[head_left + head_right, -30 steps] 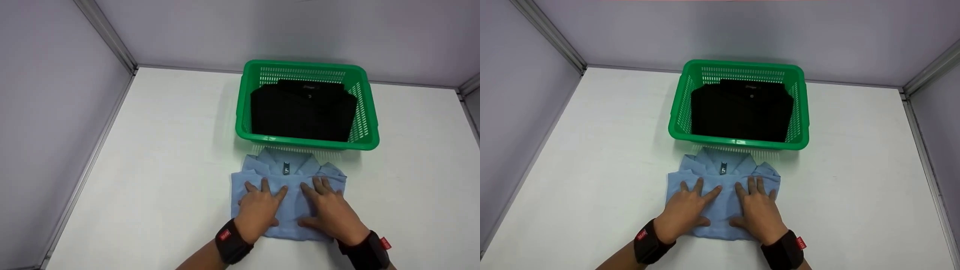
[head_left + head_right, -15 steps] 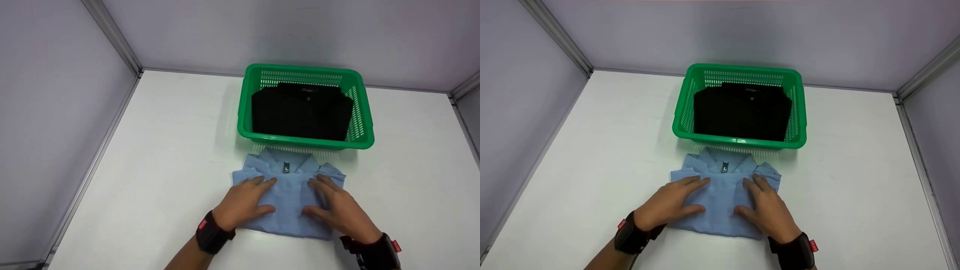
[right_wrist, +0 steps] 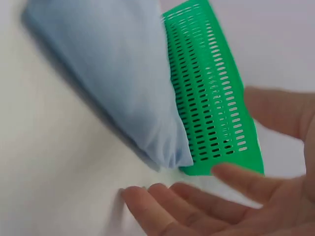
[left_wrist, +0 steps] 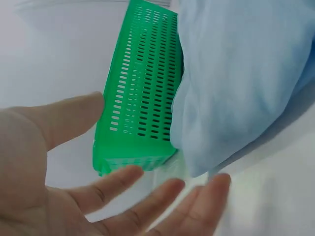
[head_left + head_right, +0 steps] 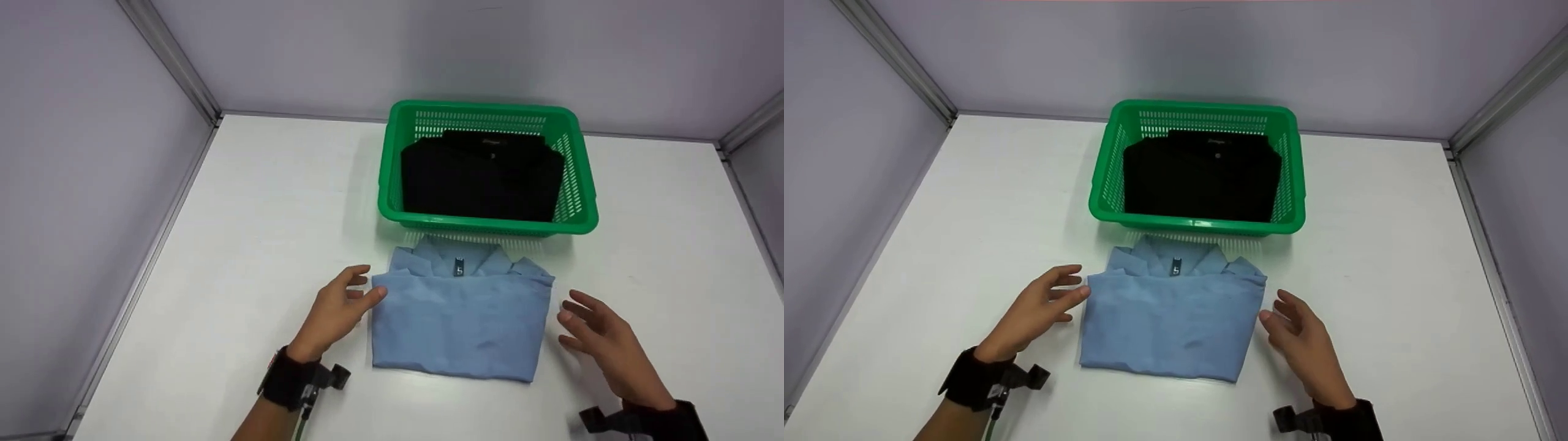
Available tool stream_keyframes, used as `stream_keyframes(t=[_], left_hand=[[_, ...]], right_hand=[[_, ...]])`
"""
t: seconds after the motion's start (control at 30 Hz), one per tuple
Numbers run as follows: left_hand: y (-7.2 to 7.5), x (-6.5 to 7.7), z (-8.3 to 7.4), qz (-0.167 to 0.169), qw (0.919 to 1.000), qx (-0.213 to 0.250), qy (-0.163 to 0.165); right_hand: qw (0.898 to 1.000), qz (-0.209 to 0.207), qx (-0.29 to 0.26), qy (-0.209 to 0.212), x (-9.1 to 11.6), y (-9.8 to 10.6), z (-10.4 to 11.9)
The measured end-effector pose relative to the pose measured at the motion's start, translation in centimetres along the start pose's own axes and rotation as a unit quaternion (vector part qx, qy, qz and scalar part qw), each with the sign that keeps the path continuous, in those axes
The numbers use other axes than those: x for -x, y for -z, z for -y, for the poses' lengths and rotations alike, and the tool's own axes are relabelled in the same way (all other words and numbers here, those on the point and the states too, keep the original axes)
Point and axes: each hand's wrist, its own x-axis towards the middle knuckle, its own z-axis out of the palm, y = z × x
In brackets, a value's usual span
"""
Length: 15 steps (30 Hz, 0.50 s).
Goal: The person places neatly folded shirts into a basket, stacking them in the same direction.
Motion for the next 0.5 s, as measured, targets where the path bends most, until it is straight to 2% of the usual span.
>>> stream_keyframes(t=[0.07,0.2,0.37,0.5], left_hand=[[0.3,0.1,0.3,0.015,0.9984,0.044,0.034],[0.4,0.0,0.7,0.037,0.9907,0.109,0.071],[-0.1,-0.5,0.8,0.058,0.9834,0.147,0.089],[-0.6,-0.9,0.6,0.064,0.9811,0.154,0.099]], right_hand=[[0.998,0.013,-0.064,-0.023,-0.2,0.2,0.0],[0.991,0.034,-0.125,-0.039,-0.6,0.1,-0.1],[0.989,0.042,-0.132,-0.047,-1.1,-0.2,-0.1],[0.991,0.043,-0.118,-0.056,-1.3,-0.5,0.2]])
